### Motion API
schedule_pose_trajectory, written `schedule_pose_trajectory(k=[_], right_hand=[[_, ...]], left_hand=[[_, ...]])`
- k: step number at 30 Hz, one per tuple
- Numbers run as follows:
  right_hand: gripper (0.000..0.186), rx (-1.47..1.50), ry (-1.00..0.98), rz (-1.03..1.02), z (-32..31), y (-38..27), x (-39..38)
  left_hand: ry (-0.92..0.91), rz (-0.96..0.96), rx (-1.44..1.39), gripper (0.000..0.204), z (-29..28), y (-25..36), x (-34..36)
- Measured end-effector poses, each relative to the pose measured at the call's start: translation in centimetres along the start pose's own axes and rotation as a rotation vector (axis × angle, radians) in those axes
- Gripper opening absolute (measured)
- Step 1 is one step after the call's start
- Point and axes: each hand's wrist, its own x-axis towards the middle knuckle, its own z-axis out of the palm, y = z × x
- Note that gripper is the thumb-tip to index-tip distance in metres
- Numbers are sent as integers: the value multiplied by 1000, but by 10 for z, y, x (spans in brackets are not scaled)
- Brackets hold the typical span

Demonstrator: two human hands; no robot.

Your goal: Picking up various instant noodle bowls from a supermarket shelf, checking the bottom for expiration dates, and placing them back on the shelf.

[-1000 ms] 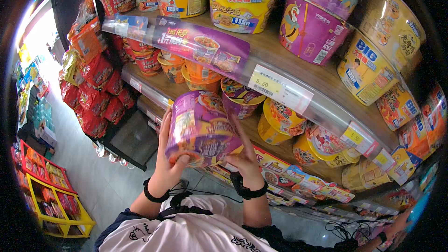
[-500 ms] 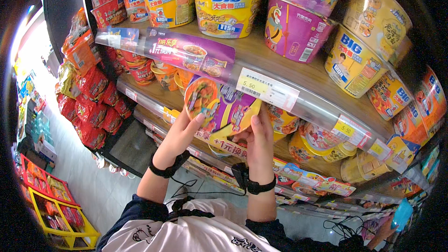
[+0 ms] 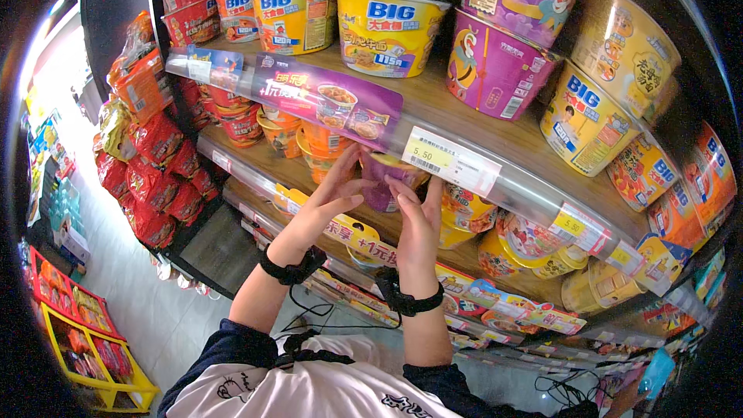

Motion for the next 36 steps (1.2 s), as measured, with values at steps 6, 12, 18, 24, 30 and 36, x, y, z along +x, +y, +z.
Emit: schedule_pose_trajectory(k=[6,12,18,24,30,36], right_hand=[[57,-198,95,-154,8,18,-2],[35,-333,-92,-60,13,32,4],[51,-248,-131,172,46,54,38],[65,-92,-206,178,51,83,62],[57,-183,-161,192,48,72,54],[61,-291,-318,123,56,53,15]], left_hand=[[56,21,-113,64,-10,0,-7],[429,114,130,45,-57,-13,8],[569,166,205,46,-88,-15,50],[477,132,72,51,-93,0,61],[399,237,58,56,-89,4,36],[466,256,14,60,-66,30,-51]])
